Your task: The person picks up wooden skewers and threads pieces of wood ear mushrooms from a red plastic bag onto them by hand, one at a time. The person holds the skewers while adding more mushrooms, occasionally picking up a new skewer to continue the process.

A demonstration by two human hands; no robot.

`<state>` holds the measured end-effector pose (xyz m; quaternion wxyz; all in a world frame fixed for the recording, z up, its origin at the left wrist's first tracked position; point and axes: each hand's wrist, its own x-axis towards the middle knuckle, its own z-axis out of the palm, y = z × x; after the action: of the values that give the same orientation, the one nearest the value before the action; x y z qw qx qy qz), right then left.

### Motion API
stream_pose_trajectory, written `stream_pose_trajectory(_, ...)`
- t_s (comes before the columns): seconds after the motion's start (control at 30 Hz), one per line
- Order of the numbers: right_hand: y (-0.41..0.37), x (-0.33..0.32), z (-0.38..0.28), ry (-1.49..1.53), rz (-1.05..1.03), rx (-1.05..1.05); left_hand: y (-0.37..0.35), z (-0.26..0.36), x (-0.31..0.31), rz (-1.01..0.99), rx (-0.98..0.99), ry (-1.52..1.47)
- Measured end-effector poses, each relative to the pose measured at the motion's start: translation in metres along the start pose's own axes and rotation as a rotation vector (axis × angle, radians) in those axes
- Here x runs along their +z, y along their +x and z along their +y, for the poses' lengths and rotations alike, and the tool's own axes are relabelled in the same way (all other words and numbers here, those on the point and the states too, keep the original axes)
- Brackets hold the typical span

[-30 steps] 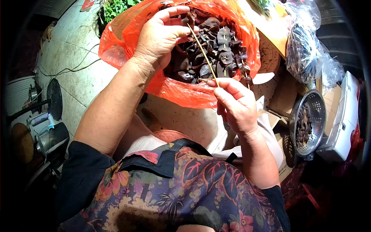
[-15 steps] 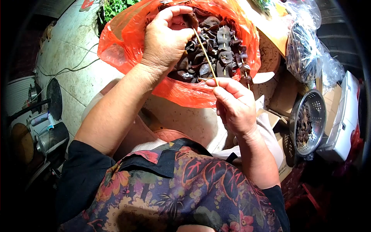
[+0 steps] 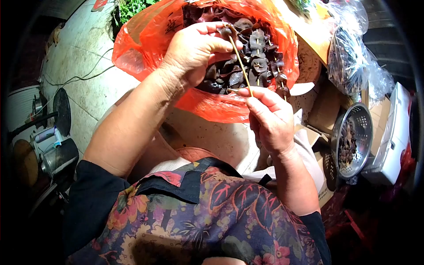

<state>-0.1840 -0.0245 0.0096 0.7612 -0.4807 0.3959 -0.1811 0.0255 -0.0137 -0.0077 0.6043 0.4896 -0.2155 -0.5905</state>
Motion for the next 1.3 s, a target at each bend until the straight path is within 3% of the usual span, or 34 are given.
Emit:
stream_pose_trajectory(0.2,0.003,0.000,-0.003,-0.007,0.004,-0.012,0.002,0.001,0.002,0.029,0.048,-0.011)
stream_pose_trajectory(0.27,0.003,-0.001,-0.002,-0.006,-0.005,-0.014,0.003,0.008,-0.001,0.172,0.010,-0.067)
stream_pose_trajectory(0.33,0.003,-0.002,-0.002,-0.059,-0.011,-0.003,0.009,0.009,-0.007,0.183,0.083,-0.136)
stream_pose_trajectory(0.53,0.000,-0.004,-0.008,-0.009,-0.055,0.083,0.011,0.006,-0.007,0.257,0.203,0.086)
stream_pose_trajectory(0.6,0.000,-0.003,-0.006,-0.007,-0.044,0.070,0.011,0.004,-0.004,0.318,0.274,0.035)
stream_pose_trajectory(0.7,-0.001,0.002,-0.002,0.014,-0.024,0.043,0.009,0.000,0.004,0.424,0.210,-0.076)
stream_pose_trajectory(0.8,0.000,0.002,0.000,0.024,-0.016,0.009,0.015,-0.004,-0.003,0.344,0.179,-0.217)
stream_pose_trajectory(0.93,0.001,0.001,0.000,-0.001,-0.013,-0.003,0.012,-0.003,0.005,0.380,0.213,-0.198)
stream_pose_trajectory(1.13,-0.001,-0.001,0.000,0.005,0.007,0.007,0.011,-0.009,0.006,0.315,0.509,0.324)
stream_pose_trajectory(1.3,-0.001,-0.001,0.000,-0.006,0.016,0.003,0.007,-0.010,0.016,0.344,0.426,0.122)
